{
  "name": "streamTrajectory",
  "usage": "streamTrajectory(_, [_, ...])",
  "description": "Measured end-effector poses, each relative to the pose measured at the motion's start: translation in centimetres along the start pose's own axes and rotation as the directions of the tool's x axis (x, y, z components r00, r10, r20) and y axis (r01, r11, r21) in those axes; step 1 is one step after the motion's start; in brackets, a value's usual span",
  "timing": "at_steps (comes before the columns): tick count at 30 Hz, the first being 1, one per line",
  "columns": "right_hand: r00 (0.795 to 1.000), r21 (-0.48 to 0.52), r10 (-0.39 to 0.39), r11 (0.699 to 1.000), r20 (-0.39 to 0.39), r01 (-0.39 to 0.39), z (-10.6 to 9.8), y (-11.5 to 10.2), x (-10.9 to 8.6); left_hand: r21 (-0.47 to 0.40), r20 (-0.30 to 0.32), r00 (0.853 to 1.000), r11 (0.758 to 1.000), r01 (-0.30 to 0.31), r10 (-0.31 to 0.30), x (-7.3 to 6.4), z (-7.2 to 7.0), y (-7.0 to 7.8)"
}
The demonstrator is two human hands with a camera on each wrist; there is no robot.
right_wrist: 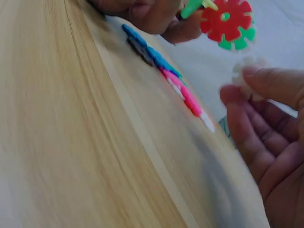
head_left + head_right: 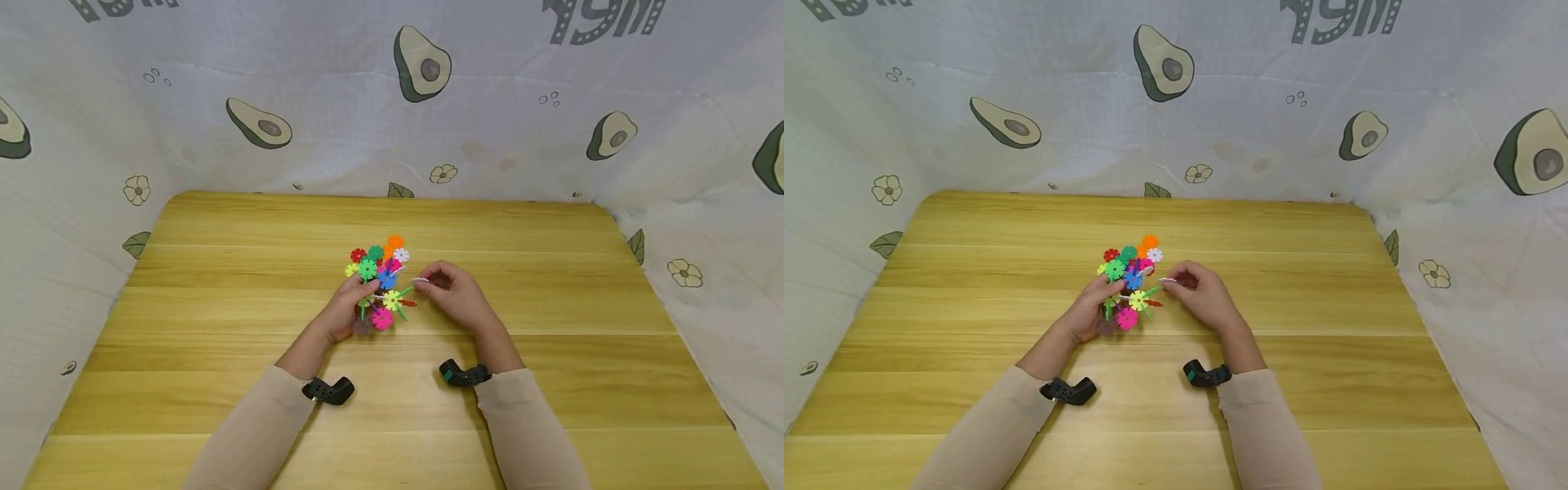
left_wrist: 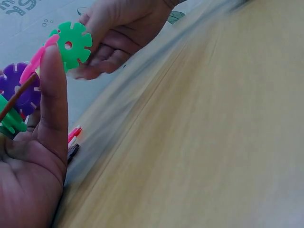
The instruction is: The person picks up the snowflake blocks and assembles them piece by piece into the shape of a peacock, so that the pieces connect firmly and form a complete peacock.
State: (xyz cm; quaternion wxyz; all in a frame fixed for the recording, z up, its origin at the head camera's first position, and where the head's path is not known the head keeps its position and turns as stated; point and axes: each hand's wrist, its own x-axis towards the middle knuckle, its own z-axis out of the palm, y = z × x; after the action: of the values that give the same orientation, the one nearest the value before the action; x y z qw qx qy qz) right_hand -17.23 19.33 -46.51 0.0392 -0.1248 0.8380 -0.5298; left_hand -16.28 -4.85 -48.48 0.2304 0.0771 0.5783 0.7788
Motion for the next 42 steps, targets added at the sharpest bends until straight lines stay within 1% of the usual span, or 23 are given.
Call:
streamTrajectory(2, [0.997,0.099,-0.078,0.992,-0.020,0.079,0.3,-0.1,0.1,0.017,0.003,1.000,1.000,-0.012,0.012,0.0,0.1,0.1])
streamTrajectory(4, [0.989,0.165,-0.145,0.975,-0.033,0.148,0.7,-0.2,0.1,0.031,0.009,0.999,0.999,-0.032,0.031,0.1,0.1,0.1])
streamTrajectory(5, [0.986,0.188,-0.164,0.968,-0.037,0.168,0.8,-0.2,0.1,0.034,0.011,0.999,0.999,-0.039,0.039,0.1,0.2,0.1])
streamTrajectory(7, [0.983,0.223,-0.180,0.957,-0.041,0.184,1.1,-0.2,0.1,0.037,0.012,0.999,0.998,-0.051,0.051,0.1,0.2,0.1])
streamTrajectory(11, [0.988,0.264,-0.139,0.953,-0.059,0.150,1.4,-0.4,0.0,0.039,0.003,0.999,0.998,-0.048,0.048,0.1,0.2,0.2])
streamTrajectory(15, [0.989,0.266,-0.118,0.954,-0.086,0.137,1.6,-0.5,-0.2,0.050,0.002,0.999,0.998,-0.036,0.036,0.1,0.2,0.2])
streamTrajectory(19, [0.990,0.258,-0.116,0.957,-0.081,0.133,1.7,-0.6,-0.1,0.055,0.012,0.999,0.998,-0.036,0.036,0.1,0.1,0.2])
streamTrajectory(21, [0.989,0.236,-0.124,0.962,-0.081,0.139,1.7,-0.6,-0.1,0.063,0.012,0.999,0.997,-0.039,0.038,0.1,0.1,0.2])
streamTrajectory(24, [0.984,0.180,-0.150,0.970,-0.093,0.165,1.8,-0.6,0.0,0.088,0.007,0.999,0.995,-0.046,0.046,0.1,0.2,0.2])
streamTrajectory(28, [0.974,0.094,-0.200,0.973,-0.110,0.210,1.9,-0.4,0.1,0.120,0.003,0.998,0.991,-0.055,0.055,0.0,0.2,0.3])
streamTrajectory(32, [0.965,0.052,-0.233,0.969,-0.117,0.240,2.1,-0.3,0.0,0.133,0.033,0.997,0.988,-0.073,0.070,0.0,0.0,0.2])
streamTrajectory(35, [0.963,0.040,-0.243,0.968,-0.111,0.249,2.2,-0.3,0.0,0.134,0.058,0.995,0.987,-0.088,0.081,0.1,-0.1,0.1])
streamTrajectory(39, [0.965,0.029,-0.237,0.970,-0.109,0.241,2.4,-0.4,0.0,0.132,0.050,0.995,0.987,-0.091,0.085,0.1,-0.1,0.0])
streamTrajectory(42, [0.978,0.093,-0.167,0.979,-0.124,0.179,2.7,-0.3,0.1,0.120,0.014,0.996,0.989,-0.085,0.083,0.2,0.0,-0.2])
